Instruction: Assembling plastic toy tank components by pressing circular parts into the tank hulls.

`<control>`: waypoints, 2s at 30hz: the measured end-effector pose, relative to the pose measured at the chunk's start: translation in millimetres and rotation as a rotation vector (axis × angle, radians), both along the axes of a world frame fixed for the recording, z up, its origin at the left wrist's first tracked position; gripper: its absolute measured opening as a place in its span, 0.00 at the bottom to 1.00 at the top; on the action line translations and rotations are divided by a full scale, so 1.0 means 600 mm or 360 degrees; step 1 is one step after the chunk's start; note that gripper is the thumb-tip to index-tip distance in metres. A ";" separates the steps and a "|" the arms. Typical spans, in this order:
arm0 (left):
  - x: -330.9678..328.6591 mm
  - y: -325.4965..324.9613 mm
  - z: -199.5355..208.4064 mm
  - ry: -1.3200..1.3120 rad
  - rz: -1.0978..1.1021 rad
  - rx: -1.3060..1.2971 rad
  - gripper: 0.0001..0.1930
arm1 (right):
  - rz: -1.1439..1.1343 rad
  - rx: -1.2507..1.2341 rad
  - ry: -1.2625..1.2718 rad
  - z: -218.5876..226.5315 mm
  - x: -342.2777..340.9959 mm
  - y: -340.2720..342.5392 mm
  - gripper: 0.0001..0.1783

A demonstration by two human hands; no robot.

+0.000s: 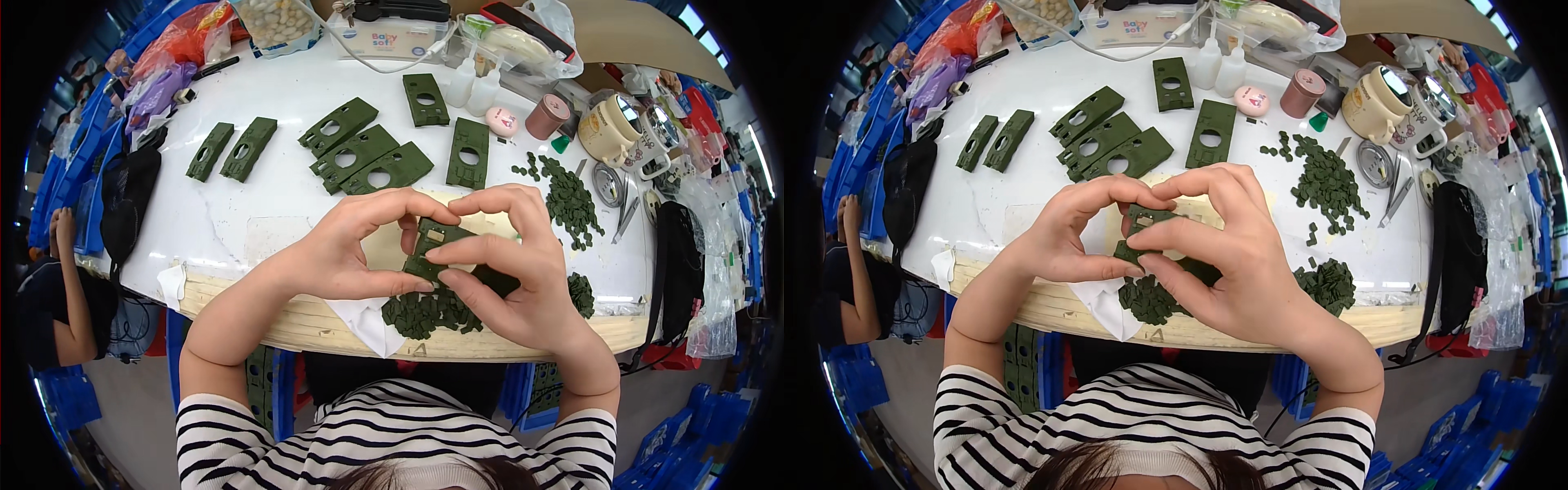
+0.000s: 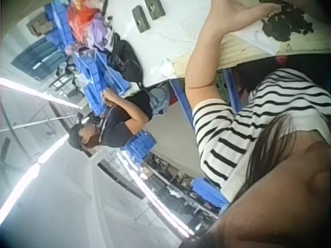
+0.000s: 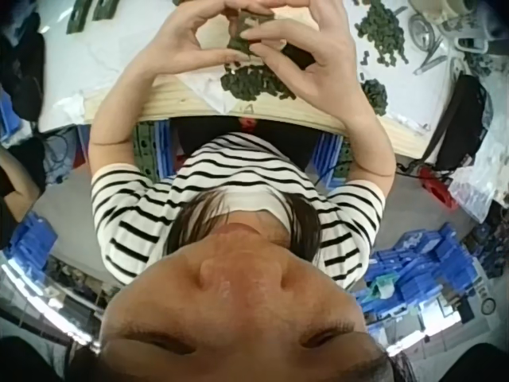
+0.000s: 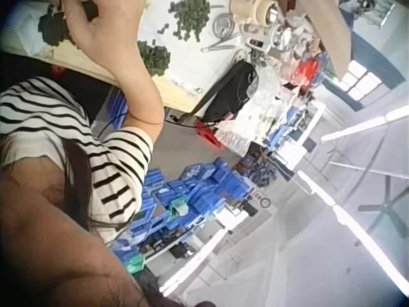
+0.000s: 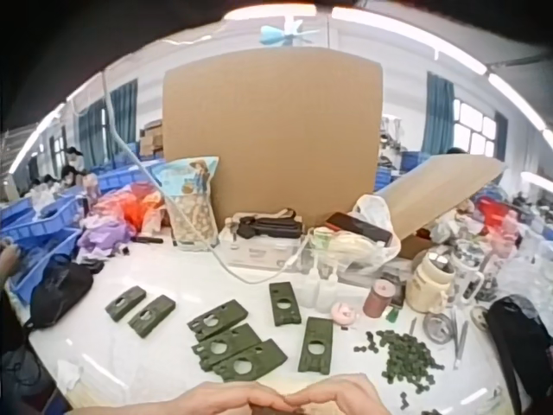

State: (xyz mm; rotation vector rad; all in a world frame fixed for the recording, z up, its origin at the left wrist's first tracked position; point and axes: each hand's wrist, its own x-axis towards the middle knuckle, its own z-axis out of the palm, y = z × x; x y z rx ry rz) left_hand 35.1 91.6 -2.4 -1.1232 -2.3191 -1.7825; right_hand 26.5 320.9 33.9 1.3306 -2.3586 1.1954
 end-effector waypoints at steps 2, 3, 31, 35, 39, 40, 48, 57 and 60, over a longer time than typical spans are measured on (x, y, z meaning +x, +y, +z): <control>0.001 -0.004 0.000 0.0008 0.0041 0.0008 0.30 | 0.0017 -0.0017 0.0221 -0.003 0.002 -0.005 0.16; 0.000 -0.005 -0.002 0.0020 0.0050 0.0015 0.30 | 0.0018 -0.0021 0.0331 -0.005 0.004 -0.006 0.16; 0.000 -0.012 0.004 0.0081 0.0044 0.0011 0.30 | -0.0085 0.0118 0.0577 -0.002 0.011 -0.009 0.17; -0.001 -0.012 0.006 0.0062 0.0032 0.0011 0.30 | -0.0165 0.0210 0.0771 -0.005 0.017 -0.009 0.18; 0.002 -0.013 0.008 -0.0016 -0.0005 0.0032 0.30 | -0.0152 0.0243 0.0775 -0.003 0.018 -0.007 0.21; 0.002 -0.013 0.008 -0.0031 -0.0012 0.0033 0.30 | -0.0152 0.0232 0.0790 -0.002 0.017 -0.008 0.20; 0.002 -0.012 0.006 -0.0033 -0.0001 0.0047 0.30 | -0.0074 0.0168 0.0588 0.007 0.007 -0.006 0.20; -0.003 -0.012 0.000 0.0030 -0.0131 0.0025 0.30 | -0.0060 -0.0059 0.0094 -0.005 0.004 -0.005 0.17; -0.001 -0.011 -0.001 0.0011 -0.0147 0.0008 0.30 | -0.0069 -0.0063 0.0004 -0.009 0.006 -0.009 0.16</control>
